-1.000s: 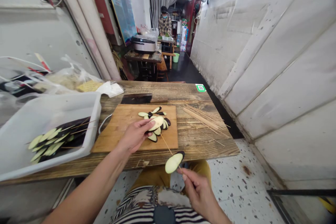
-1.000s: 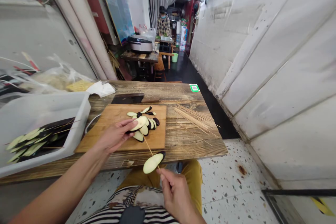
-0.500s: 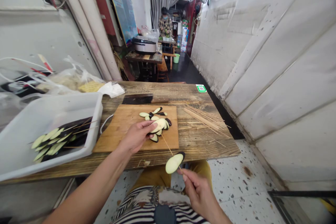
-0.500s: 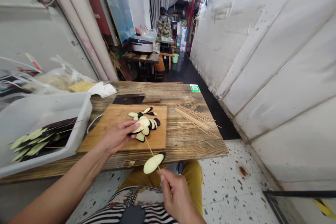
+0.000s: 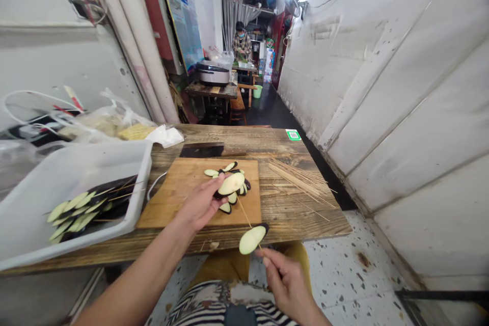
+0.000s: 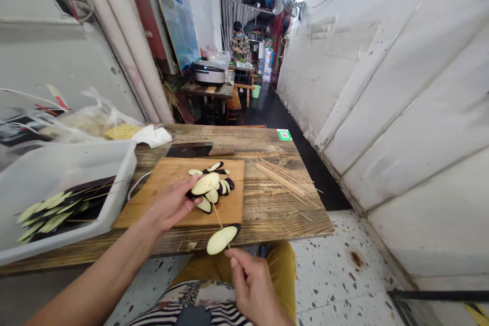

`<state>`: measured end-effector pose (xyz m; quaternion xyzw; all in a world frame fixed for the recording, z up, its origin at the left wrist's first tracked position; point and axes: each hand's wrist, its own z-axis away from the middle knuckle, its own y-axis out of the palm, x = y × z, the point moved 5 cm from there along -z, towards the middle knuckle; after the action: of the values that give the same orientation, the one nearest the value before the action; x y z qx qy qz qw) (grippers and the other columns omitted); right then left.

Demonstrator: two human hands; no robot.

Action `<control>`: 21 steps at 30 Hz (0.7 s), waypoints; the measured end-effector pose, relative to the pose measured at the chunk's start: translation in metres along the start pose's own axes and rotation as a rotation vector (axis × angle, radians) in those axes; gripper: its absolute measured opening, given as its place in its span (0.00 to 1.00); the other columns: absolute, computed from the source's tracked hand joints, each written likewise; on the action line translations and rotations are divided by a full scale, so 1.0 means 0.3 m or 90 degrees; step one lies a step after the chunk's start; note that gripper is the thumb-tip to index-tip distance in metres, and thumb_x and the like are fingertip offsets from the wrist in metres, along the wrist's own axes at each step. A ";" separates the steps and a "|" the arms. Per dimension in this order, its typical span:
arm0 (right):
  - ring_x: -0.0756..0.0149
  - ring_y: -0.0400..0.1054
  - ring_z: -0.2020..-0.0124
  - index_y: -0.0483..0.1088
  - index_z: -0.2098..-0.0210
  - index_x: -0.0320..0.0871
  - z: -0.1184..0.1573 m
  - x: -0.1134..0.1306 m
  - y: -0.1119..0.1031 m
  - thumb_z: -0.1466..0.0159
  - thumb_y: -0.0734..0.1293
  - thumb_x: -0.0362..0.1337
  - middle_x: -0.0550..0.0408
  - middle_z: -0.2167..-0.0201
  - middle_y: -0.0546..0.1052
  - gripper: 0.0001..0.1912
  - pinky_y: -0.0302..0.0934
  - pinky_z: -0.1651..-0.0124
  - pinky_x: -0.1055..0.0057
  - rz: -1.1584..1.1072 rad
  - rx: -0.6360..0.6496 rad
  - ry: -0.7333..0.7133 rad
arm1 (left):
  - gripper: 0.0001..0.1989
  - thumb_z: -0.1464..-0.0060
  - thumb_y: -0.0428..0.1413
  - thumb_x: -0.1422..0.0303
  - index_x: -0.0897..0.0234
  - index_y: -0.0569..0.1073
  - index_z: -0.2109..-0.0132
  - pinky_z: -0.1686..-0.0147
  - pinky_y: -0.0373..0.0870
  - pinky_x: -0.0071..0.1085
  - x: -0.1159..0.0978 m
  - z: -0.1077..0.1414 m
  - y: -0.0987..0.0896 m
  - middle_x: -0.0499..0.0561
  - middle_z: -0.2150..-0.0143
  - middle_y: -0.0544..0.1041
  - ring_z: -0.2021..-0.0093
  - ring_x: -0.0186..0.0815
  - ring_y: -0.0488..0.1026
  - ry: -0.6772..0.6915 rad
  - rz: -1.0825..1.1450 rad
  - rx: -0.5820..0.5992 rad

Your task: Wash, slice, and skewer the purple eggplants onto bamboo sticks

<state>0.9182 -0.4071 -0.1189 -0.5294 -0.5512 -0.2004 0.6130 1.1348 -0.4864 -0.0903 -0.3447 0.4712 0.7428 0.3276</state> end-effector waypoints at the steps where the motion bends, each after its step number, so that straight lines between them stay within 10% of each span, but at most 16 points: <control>1: 0.71 0.57 0.81 0.73 0.58 0.39 -0.001 0.004 0.004 0.33 0.55 0.40 0.59 0.82 0.63 0.17 0.55 0.78 0.76 -0.001 0.005 -0.008 | 0.09 0.54 0.61 0.70 0.67 0.78 0.63 0.76 0.67 0.22 -0.002 0.005 0.004 0.55 0.62 0.77 0.69 0.31 0.71 0.002 0.018 -0.014; 21: 0.71 0.60 0.80 0.72 0.59 0.40 0.009 0.040 0.011 0.33 0.55 0.35 0.56 0.79 0.68 0.15 0.54 0.75 0.75 0.025 0.018 -0.049 | 0.15 0.63 0.66 0.66 0.72 0.76 0.68 0.82 0.61 0.21 0.041 0.022 0.006 0.52 0.71 0.73 0.74 0.27 0.65 -0.005 -0.017 0.002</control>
<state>0.9235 -0.3993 -0.1101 -0.5385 -0.5666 -0.1600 0.6028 1.1253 -0.4790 -0.0975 -0.3473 0.4663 0.7390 0.3403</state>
